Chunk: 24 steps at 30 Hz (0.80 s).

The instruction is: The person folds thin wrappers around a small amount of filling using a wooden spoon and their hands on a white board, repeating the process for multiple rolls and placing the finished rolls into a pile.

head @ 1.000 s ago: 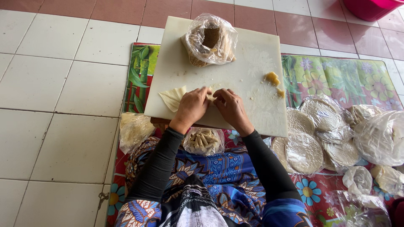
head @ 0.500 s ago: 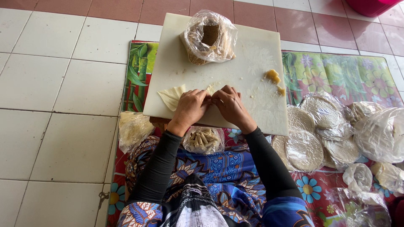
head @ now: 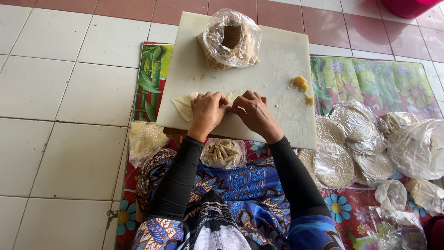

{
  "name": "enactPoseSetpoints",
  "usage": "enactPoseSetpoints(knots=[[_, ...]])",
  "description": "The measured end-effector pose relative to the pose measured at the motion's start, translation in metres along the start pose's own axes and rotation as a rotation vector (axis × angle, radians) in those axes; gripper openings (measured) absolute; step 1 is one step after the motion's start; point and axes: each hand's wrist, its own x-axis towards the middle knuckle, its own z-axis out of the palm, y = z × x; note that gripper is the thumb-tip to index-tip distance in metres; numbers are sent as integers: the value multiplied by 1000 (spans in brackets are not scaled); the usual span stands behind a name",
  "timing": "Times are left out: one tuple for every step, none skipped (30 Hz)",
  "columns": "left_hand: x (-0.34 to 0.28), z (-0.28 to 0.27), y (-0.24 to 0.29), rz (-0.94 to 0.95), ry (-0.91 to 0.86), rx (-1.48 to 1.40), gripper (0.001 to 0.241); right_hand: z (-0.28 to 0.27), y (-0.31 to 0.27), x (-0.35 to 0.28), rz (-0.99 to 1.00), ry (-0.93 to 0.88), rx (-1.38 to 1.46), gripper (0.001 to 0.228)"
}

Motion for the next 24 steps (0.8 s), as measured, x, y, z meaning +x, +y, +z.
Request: enactPoseSetpoints(knots=[[-1,-2,2,-5,-3,-3,17,1,0,-1,-17,13,-14,7],[-2,-4,4,-10,-7,-5,16,2,1,-1,-33,26,-27,6],[-3,-5,6,-15,-8,-9,15,3,1,-2,-52,38,-41,5],[-4,-5,7,-16,-13,-9,13,4,2,-2,-65,29,-54,5],[-3,-5,8,-16,-16,-9,12,5,2,-3,-79,22,-69,5],[-2,-5,9,-15,-19,-9,11,5,2,-3,-93,15,-83,5],[-2,-5,9,-19,-25,1,10,5,3,-3,-110,18,-88,9],[-1,-4,10,-24,-31,11,10,5,3,-2,-128,22,-92,13],[-1,-2,11,-29,-39,20,9,5,4,-2,-144,23,-98,17],[-1,-1,10,-33,-43,33,12,5,4,-2,-124,8,-111,13],[0,1,10,-37,-48,46,14,6,5,-1,-104,-7,-124,10],[1,3,9,-41,-52,59,16,6,6,0,-85,-22,-138,7],[0,6,7,-35,-30,39,19,6,7,2,-65,-31,-122,7],[-1,9,3,-29,-8,20,23,6,8,4,-45,-39,-106,8],[-1,12,-2,-24,16,3,28,6,8,5,-27,-49,-88,9],[0,15,-6,14,-2,19,26,6,7,6,-32,-40,-85,9],[2,18,-9,52,-20,36,24,6,7,6,-38,-31,-82,9],[3,20,-11,90,-38,53,23,6,6,6,-43,-22,-80,8],[2,19,-13,91,-48,39,23,5,6,7,-42,-14,-92,8],[-1,17,-14,93,-57,25,23,5,5,7,-41,-7,-105,8],[-5,14,-14,91,-70,10,24,6,4,6,-38,-2,-115,8],[-5,13,-13,111,-51,30,21,7,4,6,-37,-1,-113,8],[-5,13,-12,129,-31,49,20,7,4,6,-36,-2,-112,7],[-6,12,-12,148,-11,69,21,7,4,6,-36,-2,-110,6]])
